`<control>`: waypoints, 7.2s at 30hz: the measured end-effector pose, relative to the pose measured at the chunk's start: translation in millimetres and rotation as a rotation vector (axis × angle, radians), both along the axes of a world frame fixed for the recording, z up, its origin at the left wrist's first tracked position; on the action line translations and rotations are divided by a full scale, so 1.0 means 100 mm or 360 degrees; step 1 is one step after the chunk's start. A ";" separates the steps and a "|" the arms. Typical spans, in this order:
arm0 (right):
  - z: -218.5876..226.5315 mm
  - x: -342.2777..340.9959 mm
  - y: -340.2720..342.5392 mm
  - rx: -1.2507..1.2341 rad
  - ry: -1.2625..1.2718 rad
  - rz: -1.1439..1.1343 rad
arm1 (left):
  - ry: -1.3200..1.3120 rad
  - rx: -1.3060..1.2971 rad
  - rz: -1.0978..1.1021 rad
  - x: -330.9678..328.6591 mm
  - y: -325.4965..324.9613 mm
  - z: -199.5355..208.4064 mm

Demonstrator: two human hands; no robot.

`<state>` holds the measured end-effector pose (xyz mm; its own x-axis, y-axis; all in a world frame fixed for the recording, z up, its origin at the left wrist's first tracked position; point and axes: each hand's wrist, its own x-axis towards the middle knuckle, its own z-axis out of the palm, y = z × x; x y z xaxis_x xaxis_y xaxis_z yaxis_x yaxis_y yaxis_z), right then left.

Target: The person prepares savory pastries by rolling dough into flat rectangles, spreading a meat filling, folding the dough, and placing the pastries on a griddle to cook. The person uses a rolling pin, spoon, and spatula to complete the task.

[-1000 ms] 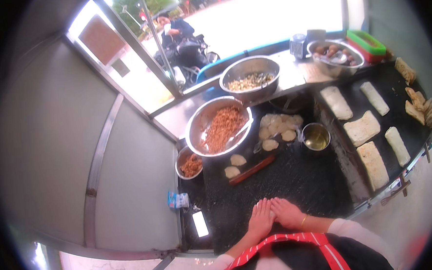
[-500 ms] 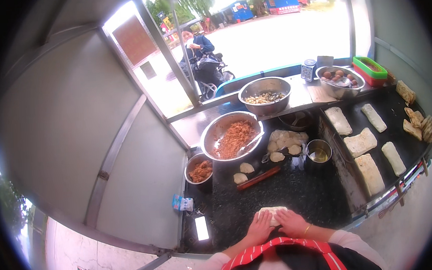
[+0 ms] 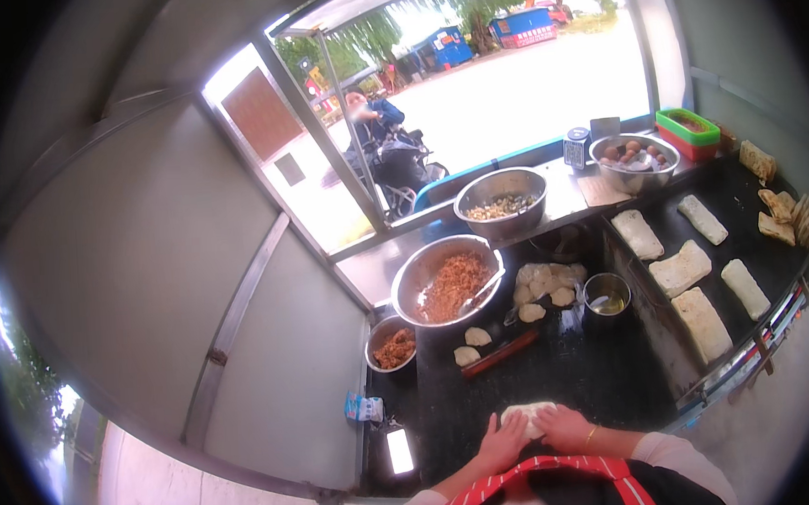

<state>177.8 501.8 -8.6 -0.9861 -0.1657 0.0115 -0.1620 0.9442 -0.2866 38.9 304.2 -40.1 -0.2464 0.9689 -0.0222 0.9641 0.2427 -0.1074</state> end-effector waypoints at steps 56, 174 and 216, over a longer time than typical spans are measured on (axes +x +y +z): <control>2.84 -0.01 0.31 -0.0587 0.1812 -0.0485 | -0.3384 0.1680 0.0496 -0.17 0.25 1.86; -0.34 -0.77 0.88 -0.0319 0.0346 -0.0756 | -0.0884 0.0305 0.0338 -0.39 0.20 0.33; -0.31 -0.74 -0.10 -0.0157 0.0310 -0.1184 | -0.0146 0.0026 0.0643 -0.54 0.23 0.24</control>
